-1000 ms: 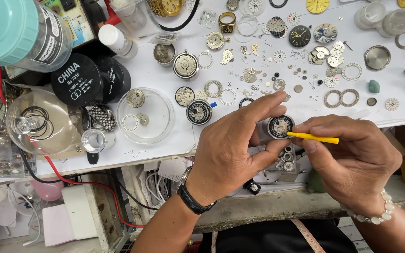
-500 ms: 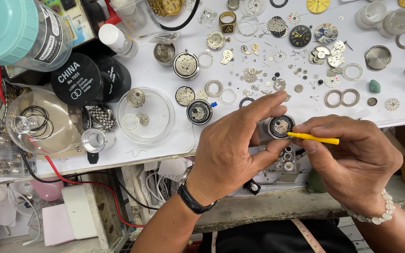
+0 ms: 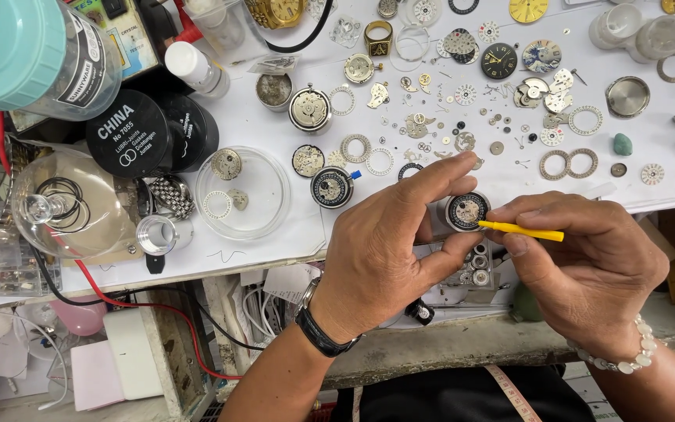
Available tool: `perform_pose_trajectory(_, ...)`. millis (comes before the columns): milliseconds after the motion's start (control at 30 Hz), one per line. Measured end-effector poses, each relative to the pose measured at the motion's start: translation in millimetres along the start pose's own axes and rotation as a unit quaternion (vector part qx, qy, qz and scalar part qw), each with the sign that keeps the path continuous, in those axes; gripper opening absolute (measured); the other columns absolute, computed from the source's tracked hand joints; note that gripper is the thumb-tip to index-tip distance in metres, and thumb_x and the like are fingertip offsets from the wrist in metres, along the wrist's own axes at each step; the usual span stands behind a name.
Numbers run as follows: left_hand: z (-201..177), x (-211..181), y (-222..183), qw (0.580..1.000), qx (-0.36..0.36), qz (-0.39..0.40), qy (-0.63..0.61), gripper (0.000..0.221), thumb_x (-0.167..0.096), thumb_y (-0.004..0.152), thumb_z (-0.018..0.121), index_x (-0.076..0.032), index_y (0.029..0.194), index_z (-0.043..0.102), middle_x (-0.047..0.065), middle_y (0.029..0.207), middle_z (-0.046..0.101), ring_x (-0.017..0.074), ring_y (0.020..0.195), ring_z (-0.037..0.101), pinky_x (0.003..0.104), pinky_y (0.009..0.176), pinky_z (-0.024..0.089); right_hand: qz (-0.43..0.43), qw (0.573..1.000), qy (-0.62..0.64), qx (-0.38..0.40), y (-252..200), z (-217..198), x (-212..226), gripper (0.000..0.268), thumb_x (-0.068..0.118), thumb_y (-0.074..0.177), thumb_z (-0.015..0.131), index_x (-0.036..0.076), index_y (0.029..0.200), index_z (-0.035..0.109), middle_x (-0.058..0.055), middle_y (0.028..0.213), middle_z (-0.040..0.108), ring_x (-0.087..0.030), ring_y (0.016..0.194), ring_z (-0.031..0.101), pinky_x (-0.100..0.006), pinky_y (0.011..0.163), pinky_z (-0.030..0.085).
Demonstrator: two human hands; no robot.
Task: Repairing or assembling a mechanical watch movement using precision tools like tweezers and a screwdriver.
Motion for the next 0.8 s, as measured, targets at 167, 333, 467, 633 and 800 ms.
perform_pose_trajectory(167,0.8,1.1,-1.0,1.0,0.005,-0.002,-0.008,0.07,-0.016,0.104,0.085,-0.023,0.155,0.038,-0.005,0.137,0.073,0.0053,0.076,0.065,0.023,0.077,0.062,0.004,1.0,0.001,0.004,0.2,0.2,0.0,0.017,-0.006,0.092,0.067,-0.009,0.104,0.055,-0.03,0.099,0.07,-0.035,0.097,0.076,-0.038,0.083,0.071)
perform_pose_trajectory(333,-0.3,0.1,0.0,1.0,-0.003,-0.001,-0.007,0.069,-0.015,0.102,0.086,-0.022,0.153,0.041,-0.004,0.135,0.074,0.0052,0.075,0.066,0.022,0.077,0.062,0.003,1.0,0.001,0.005,0.7,0.2,0.3,0.017,-0.005,0.092,0.067,-0.009,0.103,0.055,-0.03,0.099,0.07,-0.035,0.097,0.076,-0.038,0.083,0.071)
perform_pose_trajectory(467,-0.4,-0.4,0.1,1.0,-0.001,0.0,-0.005,0.07,-0.015,0.102,0.087,-0.022,0.153,0.04,-0.005,0.135,0.074,0.0046,0.074,0.065,0.022,0.077,0.062,0.003,1.0,0.004,0.002,0.5,0.5,0.5,0.017,-0.006,0.092,0.067,-0.009,0.104,0.055,-0.03,0.099,0.069,-0.034,0.097,0.076,-0.039,0.082,0.072)
perform_pose_trajectory(633,-0.8,-1.4,0.1,1.0,-0.007,0.003,-0.008,0.069,-0.015,0.102,0.086,-0.022,0.153,0.041,-0.004,0.134,0.075,0.0051,0.075,0.066,0.022,0.078,0.062,-0.005,1.0,0.002,0.002,0.7,0.2,1.0,0.017,-0.006,0.092,0.067,-0.01,0.103,0.055,-0.03,0.098,0.069,-0.035,0.097,0.076,-0.039,0.083,0.072)
perform_pose_trajectory(800,-2.5,-2.8,0.9,1.0,-0.009,-0.001,-0.008,0.068,-0.014,0.102,0.086,-0.022,0.153,0.042,-0.004,0.133,0.075,0.0049,0.075,0.066,0.022,0.078,0.062,-0.003,1.0,0.005,0.001,-0.3,0.3,0.1,0.017,-0.005,0.092,0.067,-0.009,0.104,0.055,-0.029,0.097,0.069,-0.035,0.097,0.076,-0.039,0.083,0.071)
Point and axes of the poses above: each hand's wrist, its own y-axis towards the middle knuckle, its own z-axis out of the palm, x = y × z, the point moved 7 cm from there along y, towards the middle knuckle
